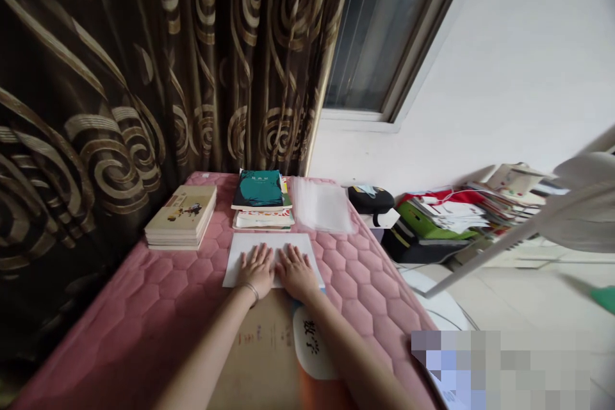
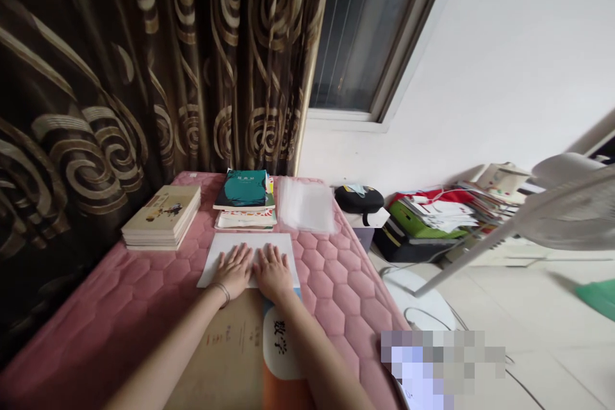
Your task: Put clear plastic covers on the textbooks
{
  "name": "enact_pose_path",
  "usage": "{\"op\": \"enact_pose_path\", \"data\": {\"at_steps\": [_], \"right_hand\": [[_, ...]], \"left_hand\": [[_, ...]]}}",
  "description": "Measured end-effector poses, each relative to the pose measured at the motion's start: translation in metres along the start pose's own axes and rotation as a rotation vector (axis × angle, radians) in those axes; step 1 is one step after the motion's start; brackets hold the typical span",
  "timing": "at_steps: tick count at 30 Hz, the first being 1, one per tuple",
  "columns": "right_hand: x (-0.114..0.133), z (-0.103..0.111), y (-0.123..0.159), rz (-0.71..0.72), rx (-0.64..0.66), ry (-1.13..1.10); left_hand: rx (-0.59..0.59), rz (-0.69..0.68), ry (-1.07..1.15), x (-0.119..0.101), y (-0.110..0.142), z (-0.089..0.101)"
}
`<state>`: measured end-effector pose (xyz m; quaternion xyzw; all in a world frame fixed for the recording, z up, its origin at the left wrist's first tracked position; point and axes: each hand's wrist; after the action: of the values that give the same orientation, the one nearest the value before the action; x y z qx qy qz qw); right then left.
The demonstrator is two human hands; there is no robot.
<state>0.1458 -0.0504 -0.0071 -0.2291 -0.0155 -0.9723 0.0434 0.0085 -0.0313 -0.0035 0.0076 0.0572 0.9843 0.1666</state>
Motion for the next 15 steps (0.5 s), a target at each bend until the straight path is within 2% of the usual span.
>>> {"op": "enact_pose_path", "data": {"at_steps": [5,8,10,12,15], "right_hand": [[-0.026,0.008,0.009,-0.039,-0.022,0.044],[-0.033,0.010,0.013,-0.033,-0.042,0.053],[-0.034,0.008,0.014,-0.026,-0.056,0.054],[-0.034,0.006,0.014,-0.021,-0.064,0.057],[-0.033,0.005,0.013,-0.018,-0.070,0.059]], "left_hand": [[-0.001,0.105,-0.047,0.026,0.016,-0.002],[0.020,0.156,-0.065,0.046,0.025,-0.001],[0.045,0.176,-0.077,0.051,0.027,0.003],[0.063,0.212,-0.123,0.045,0.021,0.009],[0.028,0.222,-0.174,0.018,0.000,0.018]]}}
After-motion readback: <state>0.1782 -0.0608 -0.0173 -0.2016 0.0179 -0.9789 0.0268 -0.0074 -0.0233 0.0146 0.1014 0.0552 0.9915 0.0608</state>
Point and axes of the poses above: each hand's wrist, its own y-axis away from the middle knuckle, its own z-axis out of the back of the hand, x = y × z, and after that the axes turned 12 degrees about -y, right-handed
